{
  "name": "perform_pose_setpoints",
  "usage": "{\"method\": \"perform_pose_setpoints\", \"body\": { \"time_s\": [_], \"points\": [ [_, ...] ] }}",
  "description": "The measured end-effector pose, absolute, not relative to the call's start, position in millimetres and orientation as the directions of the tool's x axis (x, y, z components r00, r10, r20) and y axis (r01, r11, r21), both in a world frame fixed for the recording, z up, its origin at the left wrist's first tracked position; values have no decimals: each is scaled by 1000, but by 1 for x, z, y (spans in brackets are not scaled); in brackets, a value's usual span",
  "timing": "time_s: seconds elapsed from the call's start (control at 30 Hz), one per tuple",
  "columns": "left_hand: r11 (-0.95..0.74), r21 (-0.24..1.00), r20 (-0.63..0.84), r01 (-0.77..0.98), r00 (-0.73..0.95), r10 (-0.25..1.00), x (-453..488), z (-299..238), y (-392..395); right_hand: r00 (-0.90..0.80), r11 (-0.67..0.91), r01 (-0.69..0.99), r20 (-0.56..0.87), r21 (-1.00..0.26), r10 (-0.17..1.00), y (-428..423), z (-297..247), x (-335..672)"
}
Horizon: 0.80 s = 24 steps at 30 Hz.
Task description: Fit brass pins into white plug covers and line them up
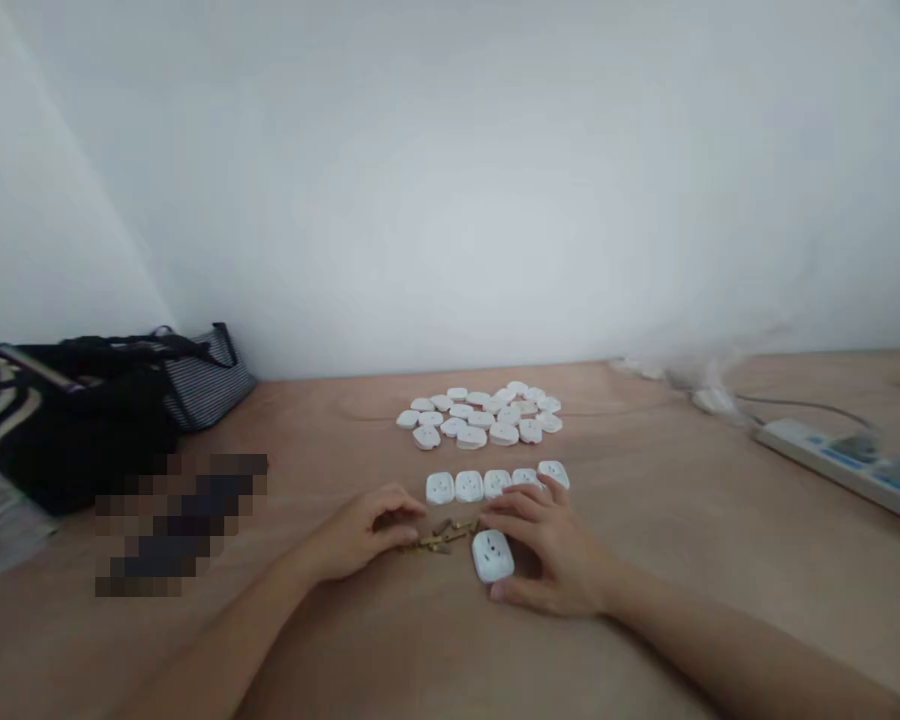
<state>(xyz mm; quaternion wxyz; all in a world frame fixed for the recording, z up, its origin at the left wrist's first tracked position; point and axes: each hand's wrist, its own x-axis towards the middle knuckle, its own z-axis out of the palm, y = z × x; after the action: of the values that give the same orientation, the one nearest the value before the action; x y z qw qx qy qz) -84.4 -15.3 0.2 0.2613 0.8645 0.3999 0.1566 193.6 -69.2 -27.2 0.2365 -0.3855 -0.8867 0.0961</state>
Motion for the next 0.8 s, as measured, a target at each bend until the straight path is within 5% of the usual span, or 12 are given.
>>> {"method": "perform_pose_setpoints", "body": {
  "time_s": [0.37,0.8],
  "points": [
    [-597,583,102,551,680,727,-77,-3,-17,-564,685,625,389,-375,728,-67,-28,189],
    [-535,635,285,557,474,833,-51,-8,-29,-494,709,610,531,-354,689,-63,-30,185]
  ]
}}
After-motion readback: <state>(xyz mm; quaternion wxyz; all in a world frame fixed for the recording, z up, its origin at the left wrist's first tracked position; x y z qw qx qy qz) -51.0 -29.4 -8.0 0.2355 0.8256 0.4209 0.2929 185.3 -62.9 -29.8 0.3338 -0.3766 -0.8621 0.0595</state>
